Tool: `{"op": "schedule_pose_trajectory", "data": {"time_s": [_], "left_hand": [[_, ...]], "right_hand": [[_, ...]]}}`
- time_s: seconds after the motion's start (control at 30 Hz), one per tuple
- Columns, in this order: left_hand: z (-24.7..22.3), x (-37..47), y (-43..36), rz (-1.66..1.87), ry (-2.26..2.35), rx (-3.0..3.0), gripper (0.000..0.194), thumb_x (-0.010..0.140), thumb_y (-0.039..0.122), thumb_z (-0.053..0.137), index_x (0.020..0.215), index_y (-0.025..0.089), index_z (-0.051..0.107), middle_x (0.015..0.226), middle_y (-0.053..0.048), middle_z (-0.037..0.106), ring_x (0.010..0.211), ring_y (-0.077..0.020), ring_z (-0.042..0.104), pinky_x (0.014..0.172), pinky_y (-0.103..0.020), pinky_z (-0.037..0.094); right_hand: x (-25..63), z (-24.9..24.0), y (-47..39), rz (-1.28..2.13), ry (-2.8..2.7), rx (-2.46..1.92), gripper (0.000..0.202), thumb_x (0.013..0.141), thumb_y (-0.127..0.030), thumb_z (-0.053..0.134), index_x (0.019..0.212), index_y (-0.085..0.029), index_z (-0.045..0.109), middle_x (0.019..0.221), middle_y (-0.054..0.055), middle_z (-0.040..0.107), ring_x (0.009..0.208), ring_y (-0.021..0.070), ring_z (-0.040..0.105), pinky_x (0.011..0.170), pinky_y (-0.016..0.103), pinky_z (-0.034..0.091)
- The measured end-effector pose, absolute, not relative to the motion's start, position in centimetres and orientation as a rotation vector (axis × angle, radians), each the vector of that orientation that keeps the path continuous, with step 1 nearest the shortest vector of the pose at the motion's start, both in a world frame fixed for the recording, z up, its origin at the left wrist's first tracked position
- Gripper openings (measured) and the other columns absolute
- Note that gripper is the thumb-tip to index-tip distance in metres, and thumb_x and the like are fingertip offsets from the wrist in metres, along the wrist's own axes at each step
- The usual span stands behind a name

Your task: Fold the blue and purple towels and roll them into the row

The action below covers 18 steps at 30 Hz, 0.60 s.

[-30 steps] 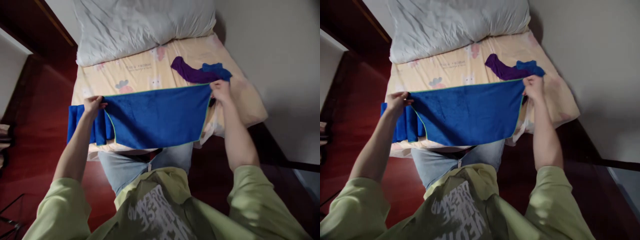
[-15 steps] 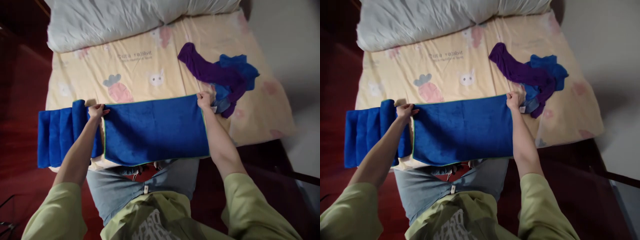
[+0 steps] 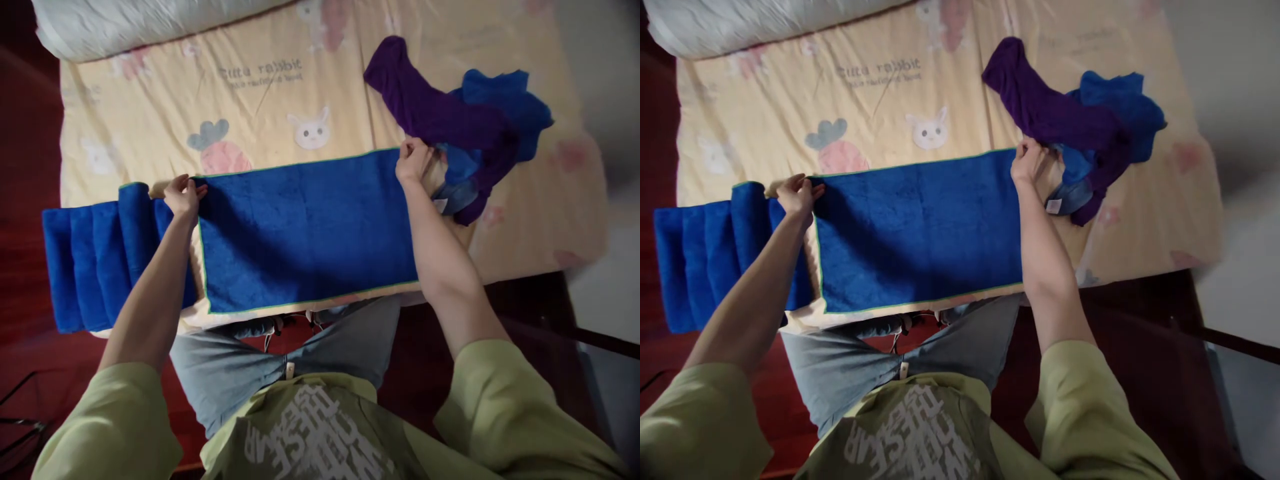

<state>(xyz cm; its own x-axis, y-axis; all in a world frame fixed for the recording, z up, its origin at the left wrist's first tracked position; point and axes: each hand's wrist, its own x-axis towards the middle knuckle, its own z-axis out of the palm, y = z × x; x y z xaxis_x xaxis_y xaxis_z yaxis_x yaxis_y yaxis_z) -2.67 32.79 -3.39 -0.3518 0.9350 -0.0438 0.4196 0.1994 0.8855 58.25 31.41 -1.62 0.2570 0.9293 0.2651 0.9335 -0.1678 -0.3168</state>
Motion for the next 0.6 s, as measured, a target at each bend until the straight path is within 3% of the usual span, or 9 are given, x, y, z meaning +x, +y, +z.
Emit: {"op": "schedule_pose_trajectory", "data": {"time_s": [0.1,0.17,0.23,0.37,0.6], "left_hand": [[-1.2,-0.3,29.2,1.031,1.871,1.562,0.061,0.105,0.032,0.058,0.15,0.003,0.029,0.164,-0.029,0.026,0.139,-0.0299,0.053,0.119,-0.055,0.043],[0.2,1.7,25.3,0.945,1.781,1.847,0.063,0.102,0.04,0.06,0.153,0.012,0.036,0.17,-0.021,0.018,0.155,-0.0341,0.03,0.127,-0.057,0.029],[1.1,3.7,20.6,0.796,1.685,2.07,0.058,0.103,0.044,0.053,0.153,0.017,0.041,0.172,-0.016,0.017,0.16,-0.0341,0.016,0.13,-0.06,0.018],[1.6,6.4,11.1,0.588,1.67,2.201,0.058,0.104,0.044,0.044,0.157,0.021,0.041,0.173,-0.012,0.017,0.161,-0.0322,0.009,0.13,-0.061,0.01],[-0.3,3.8,1.7,0.562,1.807,2.138,0.061,0.105,0.042,0.038,0.16,0.016,0.037,0.171,-0.017,0.018,0.16,-0.0349,0.012,0.128,-0.064,0.017]], "right_hand": [[55.0,0.6,27.8,0.071,-1.68,-2.211,0.055,0.11,-0.033,0.026,0.14,0.007,0.046,0.154,0.031,0.041,0.145,0.0287,0.042,0.116,0.053,0.033],[52.9,1.5,23.9,0.091,-1.815,-2.1,0.058,0.109,-0.039,0.033,0.153,-0.002,0.038,0.163,0.025,0.032,0.153,0.0305,0.031,0.122,0.054,0.029],[51.3,1.9,19.2,0.117,-1.919,-2.012,0.058,0.109,-0.043,0.034,0.159,-0.014,0.035,0.17,0.017,0.023,0.157,0.0304,0.023,0.125,0.056,0.026],[50.7,1.1,9.4,0.156,-1.953,-2.031,0.062,0.108,-0.046,0.031,0.163,-0.018,0.031,0.173,0.012,0.017,0.16,0.0313,0.016,0.126,0.06,0.024],[53.9,-0.7,-1.2,0.292,-1.975,-2.027,0.059,0.105,-0.037,0.035,0.16,-0.017,0.038,0.17,0.014,0.026,0.159,0.0306,0.022,0.128,0.061,0.024]]}}
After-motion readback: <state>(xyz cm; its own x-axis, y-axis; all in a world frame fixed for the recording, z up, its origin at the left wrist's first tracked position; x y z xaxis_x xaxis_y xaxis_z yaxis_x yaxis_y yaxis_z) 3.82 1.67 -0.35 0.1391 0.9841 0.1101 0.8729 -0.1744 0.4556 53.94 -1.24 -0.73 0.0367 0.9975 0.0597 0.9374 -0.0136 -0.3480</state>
